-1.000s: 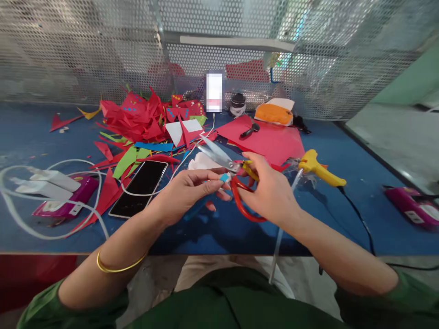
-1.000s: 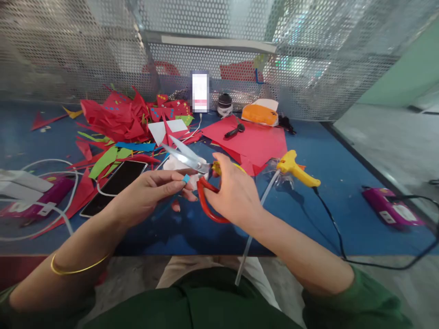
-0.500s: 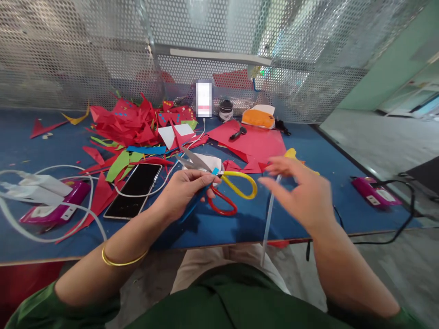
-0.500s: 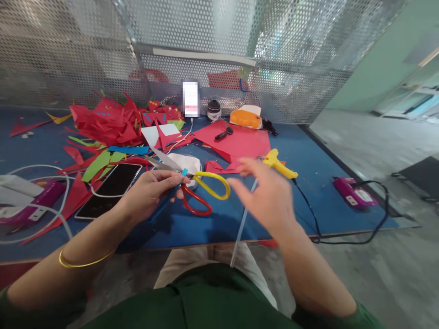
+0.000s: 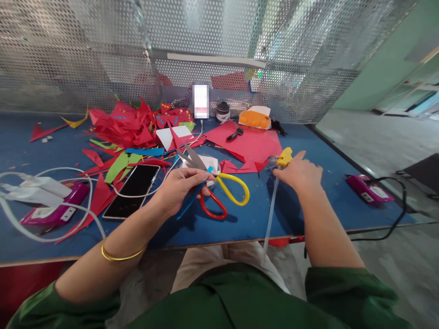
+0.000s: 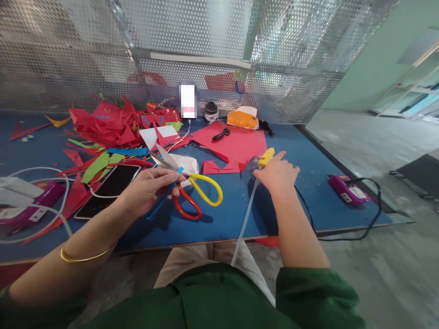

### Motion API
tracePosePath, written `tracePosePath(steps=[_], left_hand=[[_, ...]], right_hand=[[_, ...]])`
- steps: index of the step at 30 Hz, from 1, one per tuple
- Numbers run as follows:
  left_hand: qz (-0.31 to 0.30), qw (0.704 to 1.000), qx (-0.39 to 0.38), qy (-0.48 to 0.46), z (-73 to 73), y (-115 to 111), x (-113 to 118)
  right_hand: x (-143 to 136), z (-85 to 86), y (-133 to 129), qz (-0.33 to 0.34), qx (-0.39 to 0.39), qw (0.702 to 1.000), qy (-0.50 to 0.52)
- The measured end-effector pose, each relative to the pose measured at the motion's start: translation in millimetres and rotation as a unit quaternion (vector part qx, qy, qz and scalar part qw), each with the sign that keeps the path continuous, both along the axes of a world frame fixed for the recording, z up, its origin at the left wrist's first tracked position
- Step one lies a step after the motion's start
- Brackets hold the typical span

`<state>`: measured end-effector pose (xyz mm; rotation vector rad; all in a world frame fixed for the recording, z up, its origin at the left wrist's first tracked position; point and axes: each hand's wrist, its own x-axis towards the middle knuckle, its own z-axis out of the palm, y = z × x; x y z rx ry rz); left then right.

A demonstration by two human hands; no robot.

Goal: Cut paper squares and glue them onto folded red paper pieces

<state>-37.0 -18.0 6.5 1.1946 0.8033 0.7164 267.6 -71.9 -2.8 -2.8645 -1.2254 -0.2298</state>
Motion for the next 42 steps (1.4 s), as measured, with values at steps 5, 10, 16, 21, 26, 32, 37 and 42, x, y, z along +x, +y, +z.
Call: tracePosePath(steps=[5, 10, 16, 21, 26, 32, 37, 42], left_hand=[[-0.004, 1.000, 0.003, 0.005, -0.2, -1, 0], [-0.005, 1.000, -0.001, 0.008, -0.4, -1, -1], [-0.003, 1.000, -0.012, 0.004, 1.1, -2, 0], [-0.002, 1.000, -0.016, -0.002, 2.0, -2, 0], [-0.006, 1.000, -0.018, -0.014, 1.3, -3, -1], [0.003, 0.999, -0.021, -0.028, 0.7, -6, 0], [0.024, 0.999, -0.037, -0.027, -0.7, -6, 1], [0.030, 0.998, -0.032, -0.053, -1.3, -4, -1]], right_hand=[[18, 0.4, 3, 0.038, -0.067, 0.997, -0.024], [44, 1.8, 0, 0.107, -0.103, 0.988, -0.040], [69, 20.3, -8, 0.231, -0.121, 0.965, -0.025], [75, 21.2, -12, 0.254, -0.109, 0.961, -0.015], [72, 30.8, -21, 0.280, -0.094, 0.955, -0.025], [17, 67.1, -33, 0.411, 0.049, 0.906, -0.090], [-85, 64.3, -47, 0.536, 0.110, 0.837, 0.019], [-154, 25.8, -56, 0.454, 0.104, 0.885, -0.020]])
